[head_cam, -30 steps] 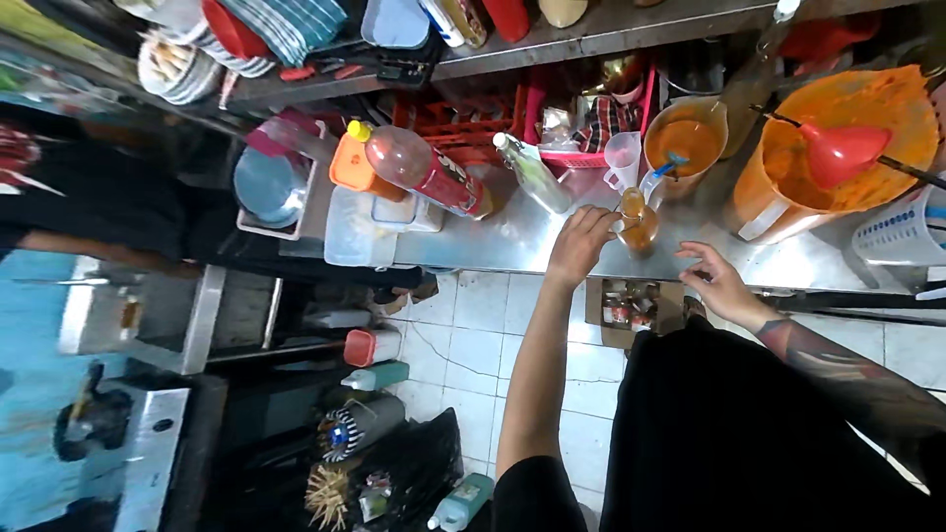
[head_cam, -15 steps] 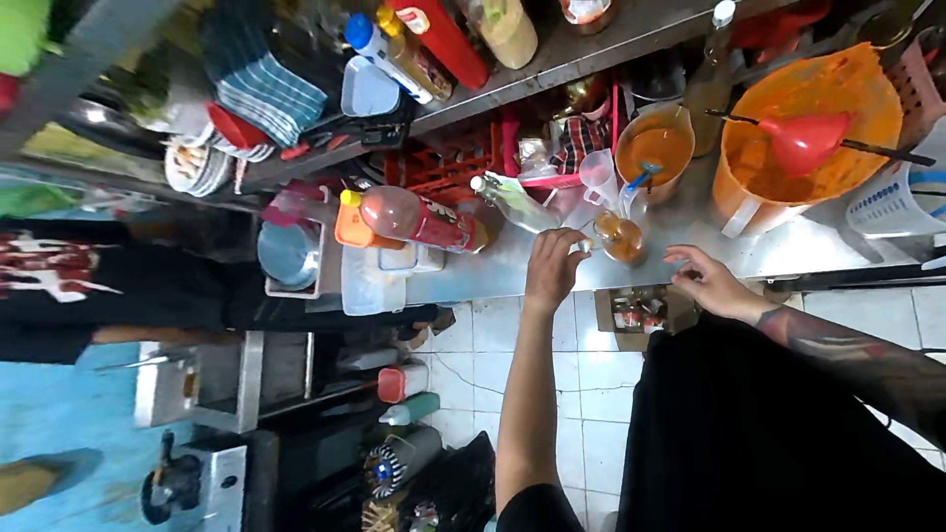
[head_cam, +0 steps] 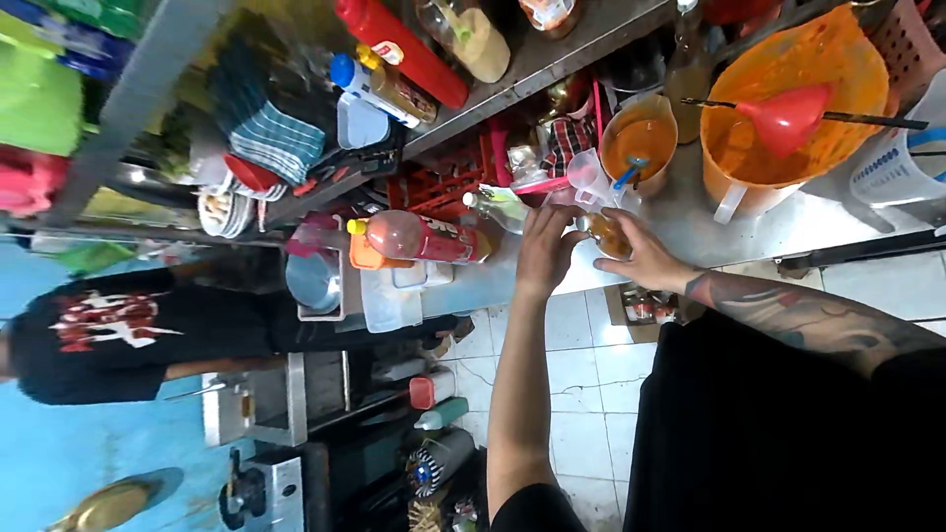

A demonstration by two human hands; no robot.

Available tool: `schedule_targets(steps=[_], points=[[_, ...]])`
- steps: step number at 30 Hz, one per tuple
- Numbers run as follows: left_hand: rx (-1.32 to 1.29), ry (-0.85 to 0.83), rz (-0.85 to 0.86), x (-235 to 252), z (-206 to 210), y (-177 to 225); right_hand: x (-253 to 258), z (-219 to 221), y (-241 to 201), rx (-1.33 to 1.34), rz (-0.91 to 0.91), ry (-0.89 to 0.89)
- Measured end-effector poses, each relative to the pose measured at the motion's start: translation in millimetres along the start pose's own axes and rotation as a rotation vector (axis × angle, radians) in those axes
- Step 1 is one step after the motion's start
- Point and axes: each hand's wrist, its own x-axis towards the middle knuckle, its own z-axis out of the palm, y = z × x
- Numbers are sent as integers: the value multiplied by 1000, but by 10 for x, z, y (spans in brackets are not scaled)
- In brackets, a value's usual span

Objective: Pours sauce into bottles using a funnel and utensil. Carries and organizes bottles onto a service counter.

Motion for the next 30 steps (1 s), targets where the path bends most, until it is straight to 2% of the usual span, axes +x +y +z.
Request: schedule_targets(steps=[5,12,16,20,24,30], points=[[32,-109,-71,178,-191,62,64,146,32,-42,37,75],[149,-253,48,306,-337,145,162,198,-127,-100,29,127],[137,-213,64,261,-299,112,228,222,-199,-62,55,159],[71,-132,-20,220,-230,142,249,230,-221,-40,49,204],[40,-75,-86,193,-169,159,267,224,-240,-55,97,163],[78,-43,-30,164,-116,148,272,186,-184,-156,59,137]])
